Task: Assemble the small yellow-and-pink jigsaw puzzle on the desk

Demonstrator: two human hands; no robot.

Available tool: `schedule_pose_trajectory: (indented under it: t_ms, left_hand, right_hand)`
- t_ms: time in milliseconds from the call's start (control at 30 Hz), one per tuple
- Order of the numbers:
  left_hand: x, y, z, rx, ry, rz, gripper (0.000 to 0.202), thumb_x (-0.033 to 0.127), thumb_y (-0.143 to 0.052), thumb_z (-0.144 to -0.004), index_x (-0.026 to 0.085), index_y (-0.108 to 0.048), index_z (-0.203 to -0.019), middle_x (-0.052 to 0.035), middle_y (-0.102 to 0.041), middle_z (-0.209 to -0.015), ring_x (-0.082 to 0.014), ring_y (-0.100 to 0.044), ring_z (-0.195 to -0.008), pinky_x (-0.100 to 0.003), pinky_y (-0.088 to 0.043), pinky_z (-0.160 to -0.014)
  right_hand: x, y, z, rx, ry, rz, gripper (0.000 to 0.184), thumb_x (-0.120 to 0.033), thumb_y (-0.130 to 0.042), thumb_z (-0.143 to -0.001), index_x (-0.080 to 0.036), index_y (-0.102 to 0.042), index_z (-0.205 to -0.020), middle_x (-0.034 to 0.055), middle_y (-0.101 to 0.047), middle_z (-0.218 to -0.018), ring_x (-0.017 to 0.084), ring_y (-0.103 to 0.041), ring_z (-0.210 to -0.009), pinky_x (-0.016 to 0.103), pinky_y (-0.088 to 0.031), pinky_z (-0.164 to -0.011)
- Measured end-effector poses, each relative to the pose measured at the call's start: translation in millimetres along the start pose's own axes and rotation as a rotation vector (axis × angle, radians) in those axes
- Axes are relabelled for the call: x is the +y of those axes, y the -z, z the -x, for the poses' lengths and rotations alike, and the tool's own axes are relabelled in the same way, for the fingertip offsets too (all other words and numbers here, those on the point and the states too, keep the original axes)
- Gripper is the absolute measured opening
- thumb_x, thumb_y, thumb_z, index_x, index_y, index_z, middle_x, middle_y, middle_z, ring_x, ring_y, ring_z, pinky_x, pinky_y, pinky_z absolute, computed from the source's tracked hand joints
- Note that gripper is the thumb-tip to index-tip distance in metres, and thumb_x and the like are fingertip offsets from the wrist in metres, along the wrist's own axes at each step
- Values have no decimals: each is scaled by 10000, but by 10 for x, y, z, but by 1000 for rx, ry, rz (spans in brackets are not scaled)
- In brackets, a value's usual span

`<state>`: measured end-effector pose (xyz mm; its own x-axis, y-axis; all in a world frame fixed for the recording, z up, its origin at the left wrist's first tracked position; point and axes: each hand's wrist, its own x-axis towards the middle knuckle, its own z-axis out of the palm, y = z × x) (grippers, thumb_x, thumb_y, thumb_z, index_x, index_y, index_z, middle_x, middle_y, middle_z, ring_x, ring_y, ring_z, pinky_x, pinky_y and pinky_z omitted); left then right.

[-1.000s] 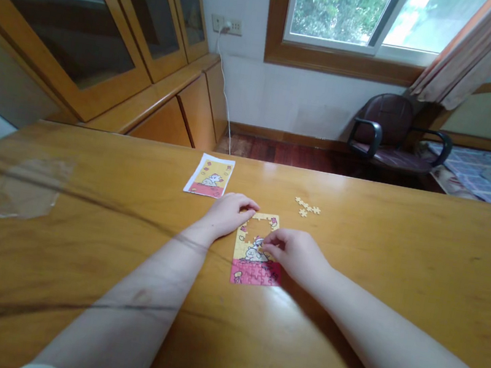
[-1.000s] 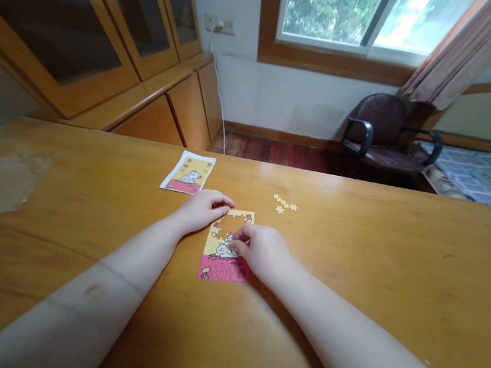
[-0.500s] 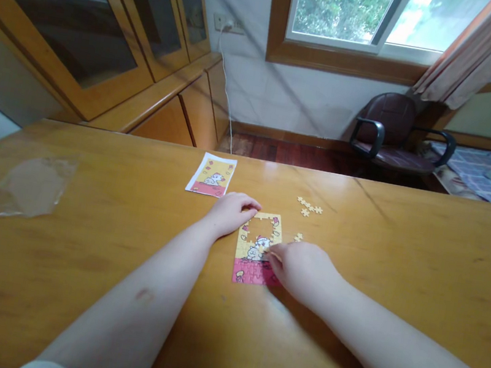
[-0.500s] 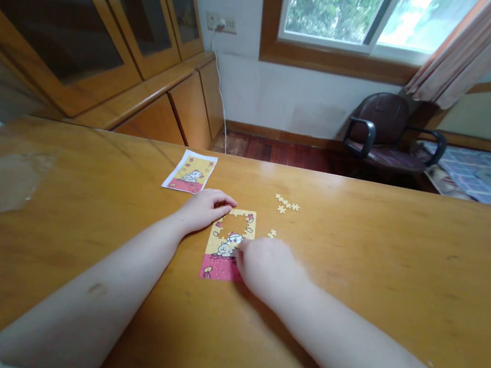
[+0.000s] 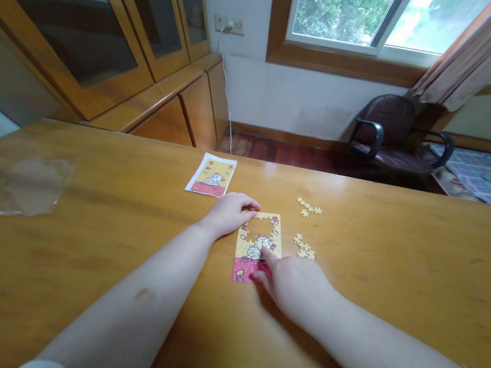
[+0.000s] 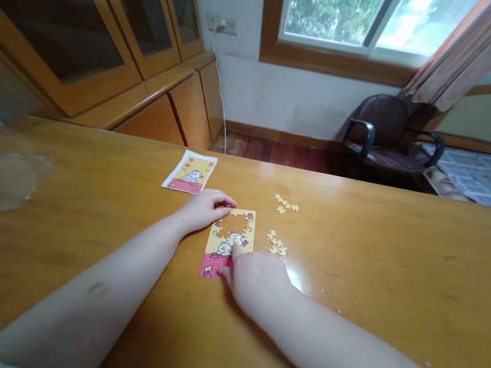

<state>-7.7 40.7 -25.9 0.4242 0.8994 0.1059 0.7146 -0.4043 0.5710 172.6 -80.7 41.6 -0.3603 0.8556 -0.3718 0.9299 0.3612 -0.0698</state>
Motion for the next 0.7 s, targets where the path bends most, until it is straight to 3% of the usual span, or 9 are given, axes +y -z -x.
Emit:
schedule_pose_trajectory:
  t_ms: [200, 433, 700]
  left_hand:
    - [21, 13, -1, 1, 10, -11, 213, 236, -604, -786, 233, -729, -958, -13, -727, -958, -196, -638, -928, -341, -484, -884]
    - [48, 27, 0, -8, 16, 2, 215, 233, -600, -786, 217, -731, -956, -24, -727, -958, -193, -639, -919, -337, -487, -889]
    - [39, 28, 5, -14, 17, -25, 215, 239, -594, -794, 235, -729, -961, -14, -724, -964, -198, -629, -934, -340, -476, -884]
  right_hand:
    - [26, -24, -46, 1, -5, -4, 546, -524, -353, -950, -209, -455, -1385, 127, -730, -872, 284, -699, -768, 331, -486, -631]
    - [49, -26, -95, 52, 16, -2, 549, -580, -302, -950, -223, -497, -1317, 120, -723, -857, 275, -700, -776, 327, -485, -637]
    - [50, -54, -130, 91, 4, -28, 593, -597, -288, -945, -216, -473, -1360, 124, -728, -882, 280, -698, -799, 331, -488, -654]
